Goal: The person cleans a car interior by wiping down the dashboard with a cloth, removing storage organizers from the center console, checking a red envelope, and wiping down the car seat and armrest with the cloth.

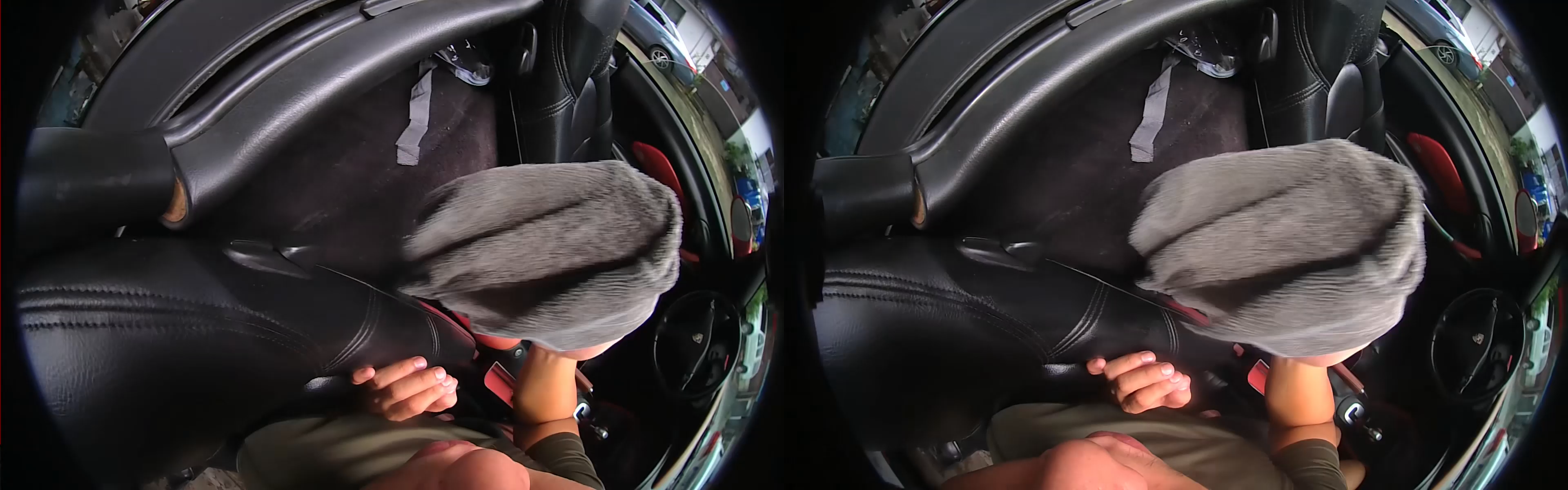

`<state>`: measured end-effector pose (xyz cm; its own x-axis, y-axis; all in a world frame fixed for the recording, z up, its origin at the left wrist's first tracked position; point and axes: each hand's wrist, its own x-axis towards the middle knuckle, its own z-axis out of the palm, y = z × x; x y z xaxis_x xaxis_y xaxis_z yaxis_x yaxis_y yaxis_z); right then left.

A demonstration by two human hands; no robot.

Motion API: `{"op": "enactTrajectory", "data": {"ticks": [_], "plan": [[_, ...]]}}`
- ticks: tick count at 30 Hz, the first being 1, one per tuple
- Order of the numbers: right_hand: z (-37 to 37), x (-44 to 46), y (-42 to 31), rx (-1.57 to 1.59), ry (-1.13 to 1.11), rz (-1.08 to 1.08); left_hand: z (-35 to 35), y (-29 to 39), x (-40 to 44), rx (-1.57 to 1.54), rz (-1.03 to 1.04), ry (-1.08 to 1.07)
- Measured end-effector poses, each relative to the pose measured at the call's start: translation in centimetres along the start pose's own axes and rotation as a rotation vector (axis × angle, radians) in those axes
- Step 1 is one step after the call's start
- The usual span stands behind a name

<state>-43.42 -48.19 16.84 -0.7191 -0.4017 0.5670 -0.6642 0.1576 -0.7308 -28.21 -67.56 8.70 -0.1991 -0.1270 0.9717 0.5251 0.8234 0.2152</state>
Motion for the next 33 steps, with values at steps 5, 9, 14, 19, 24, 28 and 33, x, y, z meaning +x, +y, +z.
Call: {"op": "enactTrajectory", "data": {"ticks": [5, 9, 14, 19, 24, 28, 33], "plan": [[-8.9, -3.4, 2.3, -0.398, 0.405, 0.303, -0.3, -0.5, -0.2, -0.007, 0.028, -0.042], [-10.0, 0.7, 5.7, -0.802, 0.367, 0.150, -0.2, -0.1, -0.3, -0.016, -0.031, -0.034], [-5.9, 14.9, 7.5, -1.051, 0.203, -0.149, 0.6, -0.4, 0.7, -0.034, -0.008, 0.046], [-5.1, 21.7, 8.4, -1.673, 0.142, -0.326, 1.3, -0.6, 0.9, -0.054, 0.005, 0.110], [-6.6, 23.3, 5.8, -1.477, 0.048, -0.334, 0.2, -0.6, 0.2, -0.041, 0.009, 0.045], [-5.2, 23.6, 4.2, -1.362, 0.091, -0.116, 1.2, -0.5, -0.1, -0.039, 0.020, 0.113], [-4.8, 23.5, 7.2, -1.200, 0.372, -0.471, 1.2, -0.5, -0.3, -0.043, 0.025, 0.122]]}}
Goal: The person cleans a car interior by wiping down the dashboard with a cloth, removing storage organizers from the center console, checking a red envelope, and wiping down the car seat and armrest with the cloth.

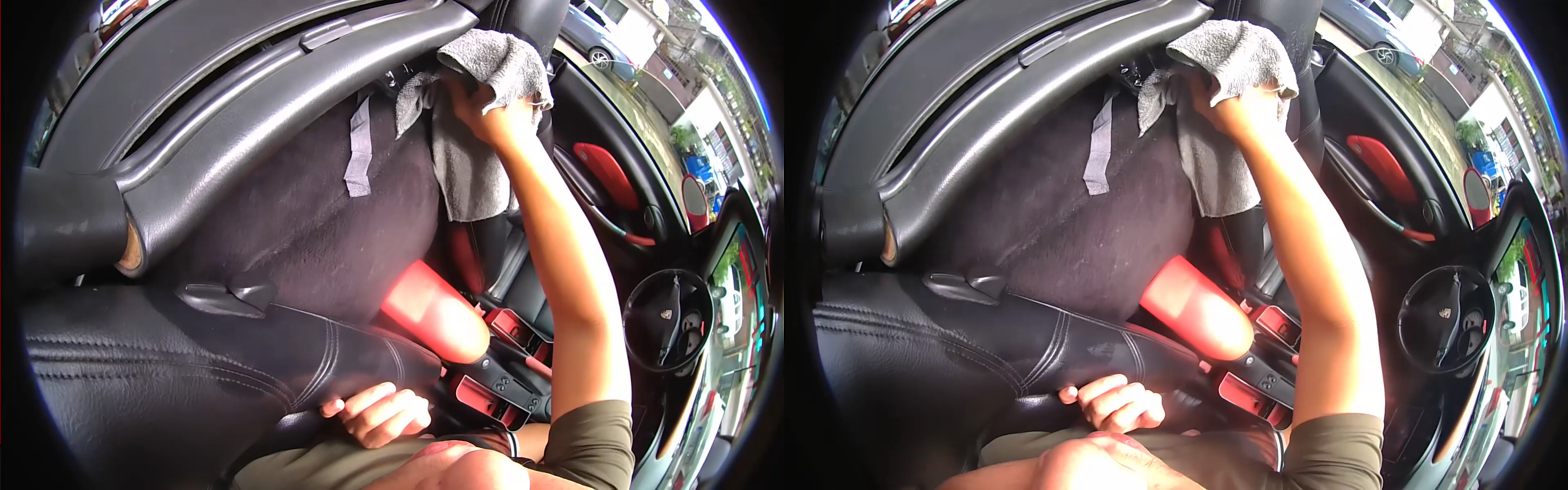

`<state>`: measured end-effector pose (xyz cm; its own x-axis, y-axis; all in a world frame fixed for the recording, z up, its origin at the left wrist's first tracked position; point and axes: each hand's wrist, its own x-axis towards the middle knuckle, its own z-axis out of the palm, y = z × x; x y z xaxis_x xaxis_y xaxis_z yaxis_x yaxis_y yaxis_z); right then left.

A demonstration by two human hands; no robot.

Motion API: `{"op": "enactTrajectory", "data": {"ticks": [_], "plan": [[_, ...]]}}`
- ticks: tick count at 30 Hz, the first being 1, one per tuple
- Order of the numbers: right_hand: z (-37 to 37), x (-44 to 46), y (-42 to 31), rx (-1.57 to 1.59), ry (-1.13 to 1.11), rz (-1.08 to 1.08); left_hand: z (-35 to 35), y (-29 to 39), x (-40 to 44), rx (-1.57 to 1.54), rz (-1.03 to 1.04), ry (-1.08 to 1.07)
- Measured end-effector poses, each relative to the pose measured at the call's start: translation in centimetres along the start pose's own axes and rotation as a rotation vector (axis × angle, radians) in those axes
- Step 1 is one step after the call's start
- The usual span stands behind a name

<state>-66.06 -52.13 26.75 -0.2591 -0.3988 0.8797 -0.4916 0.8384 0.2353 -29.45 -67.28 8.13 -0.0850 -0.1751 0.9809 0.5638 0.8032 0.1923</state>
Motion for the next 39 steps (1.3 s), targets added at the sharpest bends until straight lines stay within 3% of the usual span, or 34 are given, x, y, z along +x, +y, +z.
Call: {"op": "enactTrajectory", "data": {"ticks": [3, 4, 10, 13, 15, 17, 20, 21, 22, 24, 25, 26, 29, 31, 33, 34, 35, 37, 38, 39], "plan": [[1.6, -1.6, 0.4, -0.126, -0.044, 0.081, -0.5, -0.1, 0.1, -0.006, 0.004, -0.031], [-3.3, -0.2, -2.6, -0.191, -0.152, -0.062, -0.4, -0.1, 0.2, -0.006, 0.002, -0.031], [-7.1, -4.1, -3.6, 0.191, -0.252, 0.000, 0.1, 0.1, 0.6, 0.008, -0.028, 0.005], [-8.1, -4.5, -1.3, 0.501, -0.196, -0.310, 0.2, 0.1, 0.5, 0.014, -0.015, 0.005], [-4.8, -6.1, 3.9, 0.218, -0.347, -0.420, -0.2, 0.0, 0.4, 0.012, -0.002, -0.021], [-3.6, -6.0, 4.6, -0.091, -0.539, -0.447, -0.2, -0.1, 0.4, 0.008, -0.004, -0.026], [-3.1, -7.5, 3.9, -0.068, -0.965, -0.047, -0.4, -0.2, 0.0, 0.002, -0.002, -0.036], [-3.4, -9.5, 2.7, -0.069, -0.800, -0.099, -0.4, -0.2, 0.0, 0.002, -0.003, -0.038], [-2.4, -11.9, 2.1, -0.170, -0.493, -0.210, -0.4, -0.2, 0.3, 0.002, -0.007, -0.041], [-4.6, -12.5, -1.9, 0.150, -0.240, -0.081, -0.3, -0.2, 0.7, 0.009, -0.012, -0.034], [-5.3, -12.9, -2.6, 0.144, -0.443, 0.087, -0.2, -0.1, 1.0, 0.013, -0.016, -0.026], [-5.2, -11.9, -2.5, 0.138, -0.392, 0.064, -0.1, 0.0, 0.9, 0.010, -0.025, -0.018], [-4.9, -5.4, -1.0, 0.375, -0.725, 0.630, 0.1, 0.2, 0.8, -0.005, -0.050, 0.004], [-2.2, -1.8, 0.7, 0.132, -0.492, 0.465, 0.0, 0.4, 0.8, -0.008, -0.064, -0.002], [1.7, 1.5, 4.3, -0.024, -0.064, 0.255, 0.0, 0.3, 0.8, -0.001, -0.063, -0.010], [-0.9, 5.1, 4.9, -0.351, -0.452, 0.166, -0.2, 0.3, 0.8, 0.001, -0.049, -0.035], [1.6, 6.9, 7.7, -0.096, -0.143, 0.250, -0.5, 0.2, 0.8, 0.002, -0.035, -0.060], [3.1, 9.7, 12.0, -0.221, -0.478, 0.428, -0.4, 0.3, 1.0, 0.015, -0.026, -0.034], [0.2, 11.4, 9.4, -0.156, -0.430, 0.474, -0.2, 0.3, 1.1, 0.019, -0.019, -0.020], [-0.4, 10.7, 6.3, -0.109, -0.085, 0.468, 0.0, 0.5, 1.1, 0.022, -0.027, -0.008]]}}
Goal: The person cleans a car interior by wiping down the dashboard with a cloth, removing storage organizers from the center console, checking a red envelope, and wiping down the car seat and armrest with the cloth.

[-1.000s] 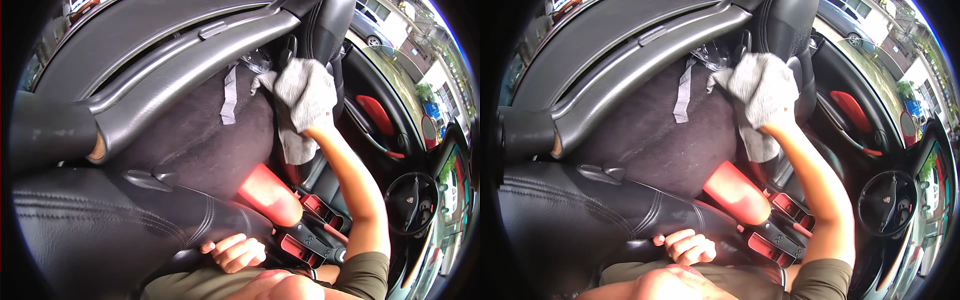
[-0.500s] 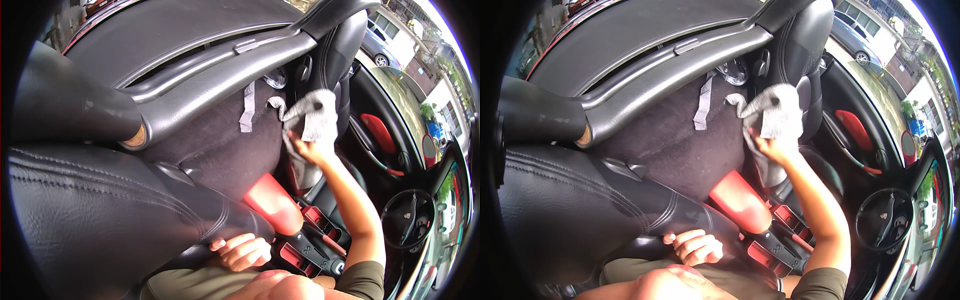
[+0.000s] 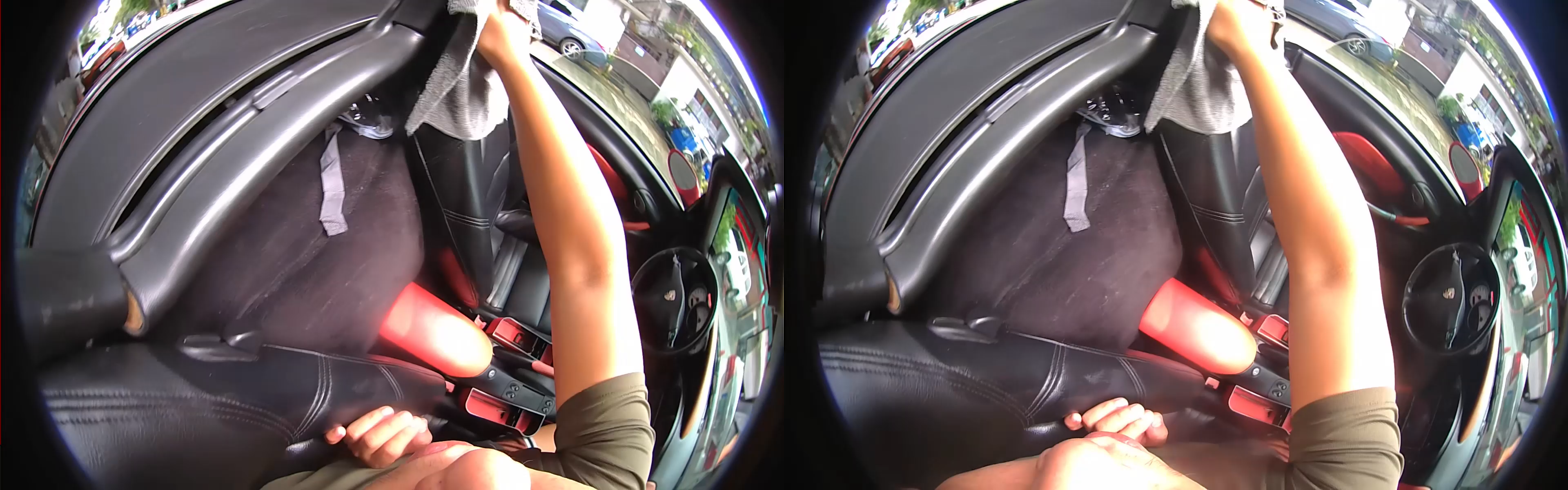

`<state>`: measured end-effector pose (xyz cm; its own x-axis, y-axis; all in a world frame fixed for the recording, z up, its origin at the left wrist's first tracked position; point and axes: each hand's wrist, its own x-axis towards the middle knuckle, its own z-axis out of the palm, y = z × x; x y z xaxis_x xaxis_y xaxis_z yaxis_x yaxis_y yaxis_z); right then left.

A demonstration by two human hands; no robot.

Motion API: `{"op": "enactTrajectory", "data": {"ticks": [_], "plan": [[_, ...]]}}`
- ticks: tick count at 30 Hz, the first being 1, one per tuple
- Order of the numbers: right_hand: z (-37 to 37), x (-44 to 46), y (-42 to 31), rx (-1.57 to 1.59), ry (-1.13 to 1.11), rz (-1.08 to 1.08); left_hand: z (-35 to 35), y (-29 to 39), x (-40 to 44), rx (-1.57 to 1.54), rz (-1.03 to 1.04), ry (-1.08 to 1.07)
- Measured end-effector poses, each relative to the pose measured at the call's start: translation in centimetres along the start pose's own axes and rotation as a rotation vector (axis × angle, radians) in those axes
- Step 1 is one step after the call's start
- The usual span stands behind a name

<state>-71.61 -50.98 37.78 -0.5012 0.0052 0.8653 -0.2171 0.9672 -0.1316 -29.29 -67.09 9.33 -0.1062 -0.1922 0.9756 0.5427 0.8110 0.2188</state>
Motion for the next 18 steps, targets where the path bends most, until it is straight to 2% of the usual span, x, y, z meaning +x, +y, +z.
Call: {"op": "enactTrajectory", "data": {"ticks": [1, 2, 3, 5, 6, 8, 13, 18], "plan": [[-0.5, -1.3, -1.1, 0.116, 0.324, -0.005, -0.4, 0.2, 0.1, 0.012, -0.034, -0.080], [-0.7, -0.9, 0.3, 0.471, -0.032, -0.089, -1.4, 0.7, 0.2, 0.023, -0.069, -0.163], [0.4, -2.7, 0.5, 0.373, -0.027, -0.068, -1.3, 0.9, -0.2, 0.035, -0.073, -0.154], [1.1, -4.9, 2.2, 0.003, 0.092, -0.381, -1.2, 1.2, -0.8, 0.059, -0.083, -0.136], [0.8, -4.0, 2.6, 0.115, -0.068, -0.212, -0.9, 1.1, -0.9, 0.066, -0.085, -0.116], [0.3, -0.5, 3.3, 0.124, -0.090, -0.094, -0.4, 0.7, -0.8, 0.061, -0.076, -0.095], [-0.3, 6.2, 5.7, 0.139, -0.054, 0.010, 0.5, -0.4, -0.5, 0.046, -0.051, -0.086], [2.8, 2.3, 7.1, 0.160, 0.038, -0.010, 0.8, -0.6, -0.3, 0.038, -0.033, -0.074]]}}
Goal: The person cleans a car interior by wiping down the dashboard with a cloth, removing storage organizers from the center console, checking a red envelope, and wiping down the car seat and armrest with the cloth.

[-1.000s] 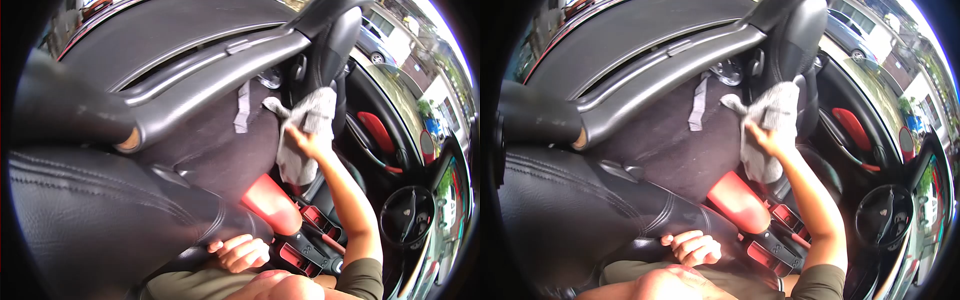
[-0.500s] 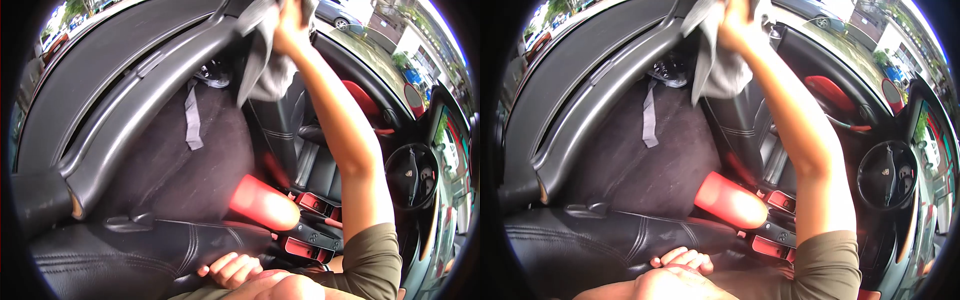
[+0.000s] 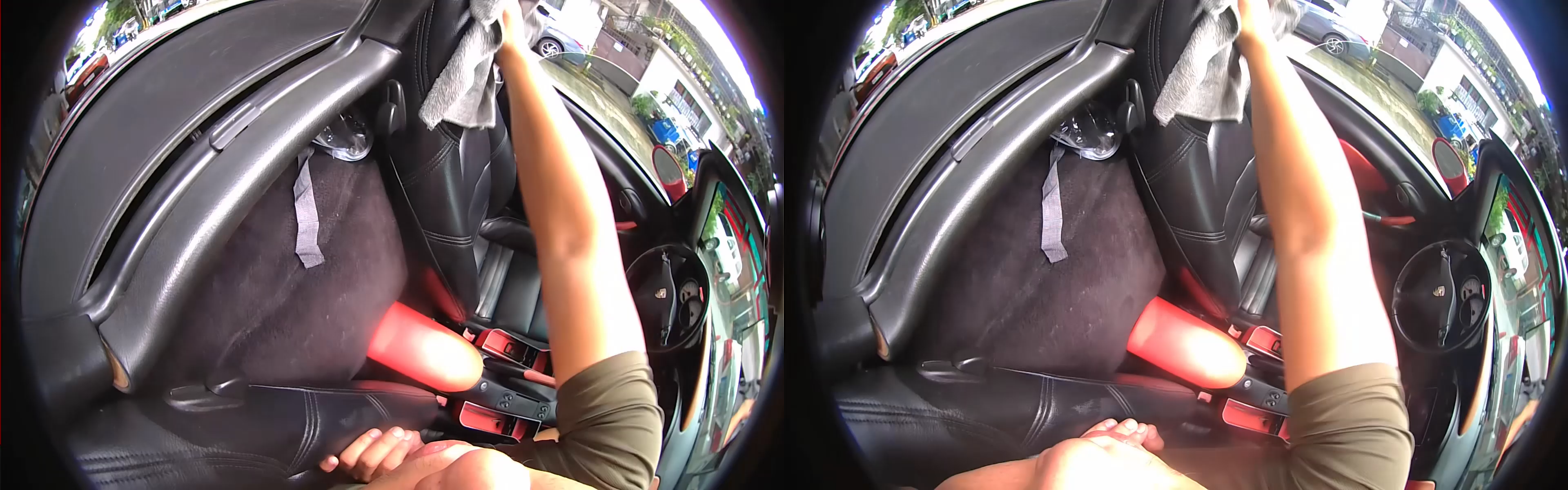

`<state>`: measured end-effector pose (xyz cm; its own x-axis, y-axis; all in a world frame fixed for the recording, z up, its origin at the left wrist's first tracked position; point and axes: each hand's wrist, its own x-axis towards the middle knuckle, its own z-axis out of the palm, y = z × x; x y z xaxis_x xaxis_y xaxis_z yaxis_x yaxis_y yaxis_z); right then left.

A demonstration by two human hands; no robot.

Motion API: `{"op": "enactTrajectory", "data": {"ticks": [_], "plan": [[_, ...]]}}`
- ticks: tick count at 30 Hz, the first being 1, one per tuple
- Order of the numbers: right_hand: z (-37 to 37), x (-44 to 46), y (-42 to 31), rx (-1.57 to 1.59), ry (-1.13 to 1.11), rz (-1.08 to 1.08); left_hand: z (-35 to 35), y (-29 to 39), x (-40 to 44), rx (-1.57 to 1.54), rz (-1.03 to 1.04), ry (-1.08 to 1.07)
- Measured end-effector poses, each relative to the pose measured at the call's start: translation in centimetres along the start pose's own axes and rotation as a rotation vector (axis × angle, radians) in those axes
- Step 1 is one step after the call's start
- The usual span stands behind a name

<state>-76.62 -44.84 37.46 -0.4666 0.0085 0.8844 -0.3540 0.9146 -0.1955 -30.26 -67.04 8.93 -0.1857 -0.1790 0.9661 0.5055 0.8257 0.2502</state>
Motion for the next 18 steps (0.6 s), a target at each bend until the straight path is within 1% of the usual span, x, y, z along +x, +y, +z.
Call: {"op": "enactTrajectory", "data": {"ticks": [3, 6, 8, 10, 12, 14, 15, 16, 17, 18], "plan": [[2.7, -8.3, 1.4, -0.015, 0.048, -0.008, -0.6, 0.0, -0.2, -0.005, 0.011, -0.010], [4.3, -17.2, 1.7, 0.034, 0.040, 0.066, -0.7, 0.2, -0.4, 0.000, 0.008, 0.000], [4.3, -18.4, 1.9, 0.074, 0.036, 0.117, -0.5, 0.1, -0.5, 0.003, 0.016, 0.004], [5.1, -15.7, 3.1, 0.077, 0.043, 0.115, -0.1, -0.2, -0.3, 0.005, 0.024, 0.001], [4.9, -8.8, 4.2, 0.089, 0.034, 0.097, 0.4, -0.6, -0.5, 0.019, 0.043, 0.009], [4.3, -1.8, 4.5, 0.233, 0.000, 0.134, 1.0, -0.8, -0.7, 0.038, 0.073, 0.019], [3.6, 1.4, 3.9, 0.385, -0.027, 0.186, 1.4, -0.9, -0.7, 0.041, 0.084, 0.023], [2.6, 3.9, 3.3, 0.643, -0.071, 0.296, 1.6, -1.0, -0.6, 0.037, 0.090, 0.021], [1.7, 5.0, 2.7, 0.908, -0.110, 0.419, 1.8, -1.0, -0.6, 0.048, 0.096, 0.017], [1.5, 5.1, 2.8, 1.082, -0.129, 0.494, 2.0, -1.0, -0.6, 0.049, 0.098, 0.015]]}}
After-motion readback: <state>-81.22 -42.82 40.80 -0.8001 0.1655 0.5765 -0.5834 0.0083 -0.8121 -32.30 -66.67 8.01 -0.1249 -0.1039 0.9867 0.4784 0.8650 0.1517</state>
